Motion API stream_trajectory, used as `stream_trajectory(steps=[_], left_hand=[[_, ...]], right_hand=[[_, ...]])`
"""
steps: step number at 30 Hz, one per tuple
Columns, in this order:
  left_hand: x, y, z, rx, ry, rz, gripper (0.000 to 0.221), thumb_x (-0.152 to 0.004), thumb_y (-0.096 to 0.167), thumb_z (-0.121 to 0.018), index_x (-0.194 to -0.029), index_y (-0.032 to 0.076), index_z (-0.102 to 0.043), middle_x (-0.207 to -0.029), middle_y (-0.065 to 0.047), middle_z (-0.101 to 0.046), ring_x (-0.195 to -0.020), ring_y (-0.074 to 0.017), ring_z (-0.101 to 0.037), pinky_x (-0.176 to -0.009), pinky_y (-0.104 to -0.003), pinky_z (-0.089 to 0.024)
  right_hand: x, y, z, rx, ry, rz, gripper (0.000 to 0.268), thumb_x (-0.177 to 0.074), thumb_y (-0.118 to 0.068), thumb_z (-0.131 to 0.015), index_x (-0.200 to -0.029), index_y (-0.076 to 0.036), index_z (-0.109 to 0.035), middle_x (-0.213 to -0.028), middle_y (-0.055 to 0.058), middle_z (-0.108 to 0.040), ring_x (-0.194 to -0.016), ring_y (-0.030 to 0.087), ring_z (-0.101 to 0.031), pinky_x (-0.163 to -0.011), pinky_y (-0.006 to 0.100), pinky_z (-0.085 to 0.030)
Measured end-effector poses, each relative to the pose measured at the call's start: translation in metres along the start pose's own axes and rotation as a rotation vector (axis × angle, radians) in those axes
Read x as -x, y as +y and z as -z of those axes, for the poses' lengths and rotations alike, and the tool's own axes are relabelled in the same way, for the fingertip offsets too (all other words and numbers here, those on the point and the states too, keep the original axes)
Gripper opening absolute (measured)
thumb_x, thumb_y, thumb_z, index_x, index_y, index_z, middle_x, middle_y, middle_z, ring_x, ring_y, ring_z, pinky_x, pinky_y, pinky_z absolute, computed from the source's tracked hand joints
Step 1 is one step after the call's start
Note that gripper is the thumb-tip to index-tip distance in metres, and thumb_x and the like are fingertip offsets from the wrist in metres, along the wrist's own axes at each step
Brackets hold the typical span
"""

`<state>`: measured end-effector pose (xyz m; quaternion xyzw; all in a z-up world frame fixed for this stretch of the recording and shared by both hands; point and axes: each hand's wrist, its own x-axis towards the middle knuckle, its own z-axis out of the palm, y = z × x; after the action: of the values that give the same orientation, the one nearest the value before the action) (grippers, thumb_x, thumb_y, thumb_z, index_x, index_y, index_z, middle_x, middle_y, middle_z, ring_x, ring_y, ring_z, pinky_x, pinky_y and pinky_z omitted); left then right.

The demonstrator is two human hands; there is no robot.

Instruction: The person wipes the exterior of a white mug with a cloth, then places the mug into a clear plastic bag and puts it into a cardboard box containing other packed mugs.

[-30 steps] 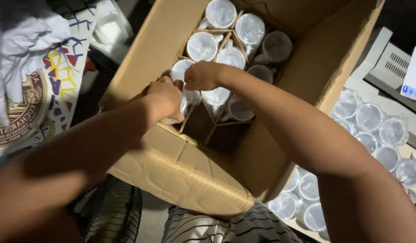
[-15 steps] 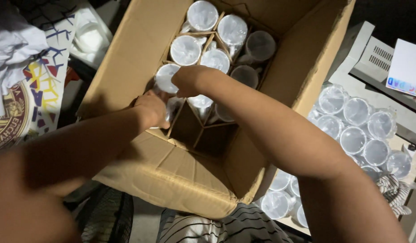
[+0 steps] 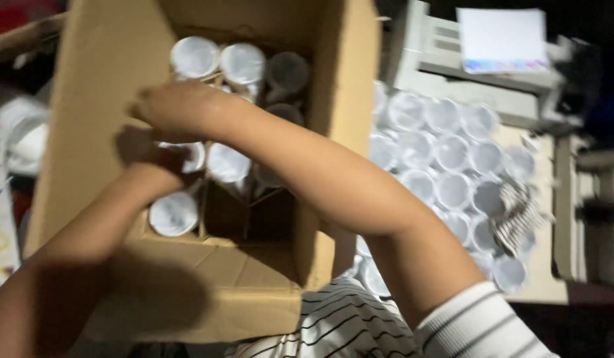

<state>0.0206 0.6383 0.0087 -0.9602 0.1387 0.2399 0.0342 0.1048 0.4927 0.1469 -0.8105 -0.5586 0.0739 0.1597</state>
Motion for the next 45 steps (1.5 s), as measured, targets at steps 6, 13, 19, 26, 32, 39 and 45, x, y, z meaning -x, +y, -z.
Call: stream_trajectory(steps=[6,13,19,26,32,39,45], left_hand=[[0.083,0.070,0.147,0.323,0.347,-0.058,0.041,-0.093,0.032,-0.067,-0.125,0.007,-0.067,-0.122,-0.018,-0.069,-0.110,-0.0404,-0.066,-0.092,-0.049,-0.054],[0.140,0.231,0.197,0.239,0.755,-0.506,0.046,-0.091,0.026,-0.068,-0.125,-0.004,-0.061,-0.122,-0.023,-0.062,-0.116,-0.0425,-0.059,-0.100,-0.051,-0.050],[0.145,0.321,0.164,0.084,0.575,-0.569,0.056,-0.084,0.046,-0.065,-0.127,0.011,-0.063,-0.133,-0.017,-0.060,-0.132,-0.0410,-0.048,-0.109,-0.068,-0.034],[0.131,0.427,0.119,0.102,0.376,-0.553,0.067,-0.080,0.050,-0.064,-0.137,0.014,-0.059,-0.142,-0.019,-0.054,-0.141,-0.0451,-0.038,-0.109,-0.073,-0.024],[0.074,0.533,0.090,0.289,0.277,-0.576,0.060,-0.086,0.044,-0.069,-0.135,0.010,-0.060,-0.139,-0.019,-0.054,-0.139,-0.0444,-0.038,-0.109,-0.069,-0.025],[0.013,0.620,0.049,0.411,0.285,-0.553,0.054,-0.089,0.041,-0.070,-0.128,0.006,-0.063,-0.137,-0.020,-0.057,-0.136,-0.0440,-0.043,-0.106,-0.068,-0.032],[0.002,0.638,0.044,0.560,0.456,-0.487,0.049,-0.089,0.026,-0.073,-0.130,0.003,-0.060,-0.132,-0.019,-0.061,-0.130,-0.0406,-0.053,-0.107,-0.055,-0.042]], right_hand=[[0.144,-0.031,0.051,0.004,0.387,-0.135,0.039,-0.100,-0.032,-0.070,-0.131,-0.009,-0.062,-0.121,0.013,-0.068,-0.103,0.034,-0.070,-0.087,0.048,-0.057],[0.316,-0.046,0.027,-0.020,0.642,-0.275,0.037,-0.101,-0.021,-0.071,-0.133,-0.008,-0.060,-0.138,0.009,-0.063,-0.138,0.030,-0.058,-0.117,0.055,-0.043],[0.473,-0.009,-0.025,-0.033,0.624,-0.452,0.051,-0.088,-0.009,-0.073,-0.137,-0.008,-0.059,-0.145,0.017,-0.056,-0.138,0.037,-0.054,-0.109,0.051,-0.047],[0.658,0.028,-0.066,0.259,0.619,-1.061,0.056,-0.092,-0.019,-0.077,-0.141,-0.006,-0.055,-0.154,0.022,-0.047,-0.141,0.046,-0.044,-0.115,0.056,-0.040],[0.707,0.050,-0.076,0.237,0.498,-1.423,0.086,-0.081,-0.047,-0.079,-0.149,-0.006,-0.045,-0.157,0.027,-0.031,-0.141,0.059,-0.025,-0.107,0.070,-0.026],[0.746,0.071,-0.119,0.120,0.496,-1.243,0.074,-0.081,-0.020,-0.077,-0.149,-0.009,-0.048,-0.141,0.021,-0.054,-0.132,0.041,-0.050,-0.105,0.060,-0.040],[0.746,0.056,-0.116,0.051,0.742,-0.931,0.069,-0.073,-0.001,-0.076,-0.139,-0.007,-0.057,-0.128,0.019,-0.059,-0.118,0.040,-0.055,-0.104,0.050,-0.046]])
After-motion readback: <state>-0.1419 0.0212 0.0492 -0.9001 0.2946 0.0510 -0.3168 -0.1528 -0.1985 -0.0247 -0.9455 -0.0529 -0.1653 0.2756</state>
